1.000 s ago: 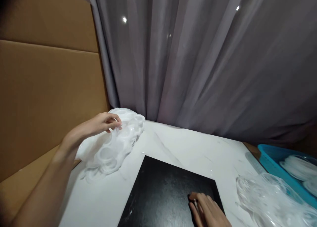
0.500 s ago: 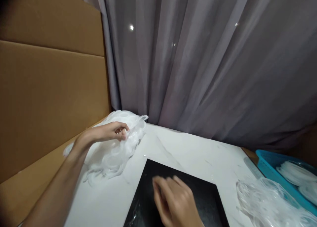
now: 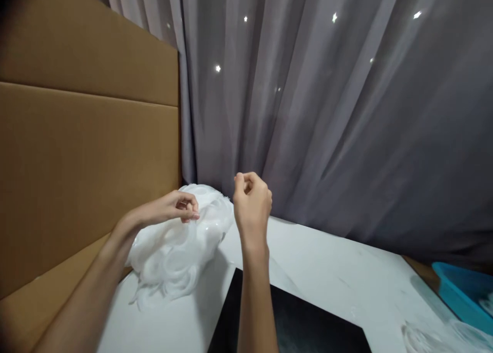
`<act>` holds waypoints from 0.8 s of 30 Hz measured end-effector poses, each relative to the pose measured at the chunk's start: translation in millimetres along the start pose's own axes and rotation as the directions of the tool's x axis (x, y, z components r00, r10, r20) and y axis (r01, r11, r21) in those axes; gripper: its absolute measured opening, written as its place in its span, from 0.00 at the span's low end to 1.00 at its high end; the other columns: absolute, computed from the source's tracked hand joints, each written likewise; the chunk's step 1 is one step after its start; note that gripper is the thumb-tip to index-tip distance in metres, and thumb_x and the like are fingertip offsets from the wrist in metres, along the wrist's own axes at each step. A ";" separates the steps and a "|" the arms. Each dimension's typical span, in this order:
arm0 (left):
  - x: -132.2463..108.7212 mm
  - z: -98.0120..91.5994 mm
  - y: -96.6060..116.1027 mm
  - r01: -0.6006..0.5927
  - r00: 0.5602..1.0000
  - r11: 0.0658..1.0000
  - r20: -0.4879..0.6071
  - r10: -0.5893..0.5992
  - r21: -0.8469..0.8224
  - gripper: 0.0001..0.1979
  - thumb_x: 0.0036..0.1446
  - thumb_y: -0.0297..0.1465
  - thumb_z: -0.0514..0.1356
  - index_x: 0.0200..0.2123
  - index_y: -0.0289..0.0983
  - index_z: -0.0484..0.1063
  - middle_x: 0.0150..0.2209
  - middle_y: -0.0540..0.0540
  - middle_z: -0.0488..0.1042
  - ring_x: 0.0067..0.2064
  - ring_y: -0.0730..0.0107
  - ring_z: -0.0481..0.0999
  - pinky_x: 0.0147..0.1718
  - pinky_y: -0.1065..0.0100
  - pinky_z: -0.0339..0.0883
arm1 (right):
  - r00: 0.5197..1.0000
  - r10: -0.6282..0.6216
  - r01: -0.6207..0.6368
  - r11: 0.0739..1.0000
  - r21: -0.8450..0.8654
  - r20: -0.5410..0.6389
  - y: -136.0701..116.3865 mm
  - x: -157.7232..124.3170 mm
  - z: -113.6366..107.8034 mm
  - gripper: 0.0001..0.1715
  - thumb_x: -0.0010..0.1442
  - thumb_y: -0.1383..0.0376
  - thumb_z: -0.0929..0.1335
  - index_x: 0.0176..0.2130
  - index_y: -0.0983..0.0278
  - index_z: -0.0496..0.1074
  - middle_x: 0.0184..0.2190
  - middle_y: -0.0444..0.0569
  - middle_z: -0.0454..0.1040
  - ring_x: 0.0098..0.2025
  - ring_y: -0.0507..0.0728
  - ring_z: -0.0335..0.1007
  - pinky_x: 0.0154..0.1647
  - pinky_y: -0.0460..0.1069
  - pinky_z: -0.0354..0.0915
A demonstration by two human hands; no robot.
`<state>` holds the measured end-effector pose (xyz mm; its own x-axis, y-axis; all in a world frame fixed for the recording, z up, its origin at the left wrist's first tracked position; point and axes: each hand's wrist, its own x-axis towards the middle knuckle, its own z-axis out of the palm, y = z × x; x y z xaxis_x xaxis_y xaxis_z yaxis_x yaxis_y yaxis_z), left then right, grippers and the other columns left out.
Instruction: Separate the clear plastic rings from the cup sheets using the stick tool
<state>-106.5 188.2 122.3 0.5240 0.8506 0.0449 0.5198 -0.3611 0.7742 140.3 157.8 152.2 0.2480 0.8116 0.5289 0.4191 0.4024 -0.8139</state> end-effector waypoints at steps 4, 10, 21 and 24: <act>-2.1 0.4 10.9 -0.017 0.999 0.999 0.049 0.018 -0.030 0.17 0.61 0.48 0.66 0.38 0.39 0.76 0.37 0.46 0.78 0.40 0.63 0.78 0.42 0.64 0.70 | 0.948 -0.004 0.058 0.985 -0.160 0.319 1.6 -17.9 25.8 0.12 0.70 0.59 0.66 0.36 0.60 0.73 0.34 0.49 0.77 0.38 0.60 0.71 0.39 0.52 0.57; -0.7 3.4 15.3 0.013 0.991 0.999 0.132 -0.006 -0.051 0.18 0.62 0.48 0.66 0.42 0.39 0.78 0.38 0.44 0.80 0.43 0.59 0.80 0.45 0.62 0.71 | 0.741 0.076 -0.051 0.997 -0.057 0.667 34.8 -24.0 49.3 0.08 0.65 0.65 0.71 0.43 0.60 0.67 0.32 0.45 0.79 0.34 0.56 0.75 0.35 0.48 0.64; 10.8 15.1 6.3 0.034 0.986 0.999 0.162 -0.029 -0.028 0.11 0.57 0.37 0.65 0.42 0.40 0.71 0.38 0.47 0.79 0.42 0.60 0.80 0.42 0.63 0.70 | 0.697 0.071 -0.103 0.995 0.002 0.713 50.1 -14.9 42.4 0.24 0.54 0.74 0.71 0.48 0.60 0.66 0.27 0.40 0.77 0.31 0.55 0.72 0.30 0.47 0.60; 9.4 14.0 3.0 0.046 0.991 0.999 0.128 -0.049 0.024 0.11 0.54 0.36 0.64 0.37 0.41 0.66 0.36 0.49 0.76 0.39 0.63 0.76 0.36 0.66 0.67 | 0.663 0.103 -0.142 0.990 -0.011 0.742 62.8 -12.1 42.2 0.22 0.53 0.74 0.71 0.47 0.60 0.68 0.26 0.41 0.77 0.32 0.55 0.74 0.30 0.46 0.61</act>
<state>-90.6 189.8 116.2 0.5800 0.8113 -0.0738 0.5591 -0.3305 0.7603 126.8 191.1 84.5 -0.4405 0.8934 0.0886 0.3891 0.2789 -0.8780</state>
